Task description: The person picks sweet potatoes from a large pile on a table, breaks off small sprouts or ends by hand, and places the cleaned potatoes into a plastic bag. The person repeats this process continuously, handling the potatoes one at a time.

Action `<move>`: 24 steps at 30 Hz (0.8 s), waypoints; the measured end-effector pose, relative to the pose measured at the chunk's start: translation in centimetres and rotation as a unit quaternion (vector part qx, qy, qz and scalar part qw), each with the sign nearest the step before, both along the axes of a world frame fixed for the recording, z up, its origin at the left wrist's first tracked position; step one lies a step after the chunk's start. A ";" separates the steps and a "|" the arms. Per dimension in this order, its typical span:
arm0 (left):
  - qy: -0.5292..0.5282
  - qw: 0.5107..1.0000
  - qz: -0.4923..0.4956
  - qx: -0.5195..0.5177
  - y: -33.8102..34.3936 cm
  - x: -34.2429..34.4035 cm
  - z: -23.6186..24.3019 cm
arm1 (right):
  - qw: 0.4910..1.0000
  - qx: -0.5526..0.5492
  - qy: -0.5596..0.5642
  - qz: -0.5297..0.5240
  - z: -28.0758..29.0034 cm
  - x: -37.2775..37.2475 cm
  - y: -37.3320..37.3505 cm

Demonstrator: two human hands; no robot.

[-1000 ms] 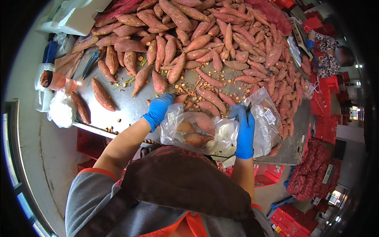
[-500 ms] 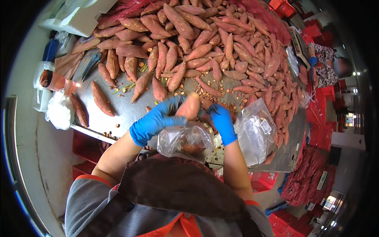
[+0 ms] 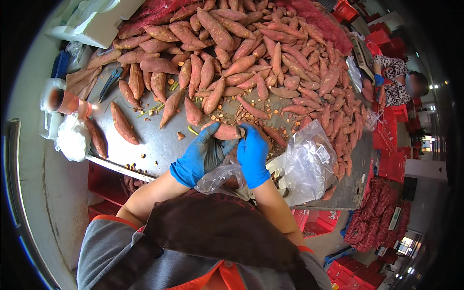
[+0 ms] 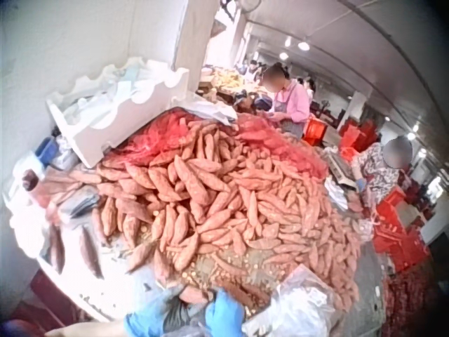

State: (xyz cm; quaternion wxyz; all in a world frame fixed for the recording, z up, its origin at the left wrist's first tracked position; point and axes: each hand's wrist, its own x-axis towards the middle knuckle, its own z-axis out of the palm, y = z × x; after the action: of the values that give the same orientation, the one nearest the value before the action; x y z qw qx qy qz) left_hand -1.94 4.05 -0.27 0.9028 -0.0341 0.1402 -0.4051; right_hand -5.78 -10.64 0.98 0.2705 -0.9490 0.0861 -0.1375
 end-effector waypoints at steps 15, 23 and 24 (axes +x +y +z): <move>0.014 1.000 -0.002 -0.018 -0.4 -0.5 -1.6 | 0.993 -0.109 0.001 0.052 2.3 -1.0 0.5; 0.033 0.999 -0.002 0.009 -0.1 -1.0 3.1 | 0.974 0.097 0.118 -0.166 -2.1 -1.0 -9.8; 0.024 1.000 -0.008 0.010 0.1 -0.7 3.2 | 0.965 0.186 0.083 -0.168 -2.3 -1.9 -11.2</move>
State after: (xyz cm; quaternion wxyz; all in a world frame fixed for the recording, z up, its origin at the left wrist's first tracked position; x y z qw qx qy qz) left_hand -2.68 4.18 2.90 0.8963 -0.0340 0.1659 -0.4098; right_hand -7.72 -21.82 -1.30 0.4069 -0.8622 0.2900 -0.0834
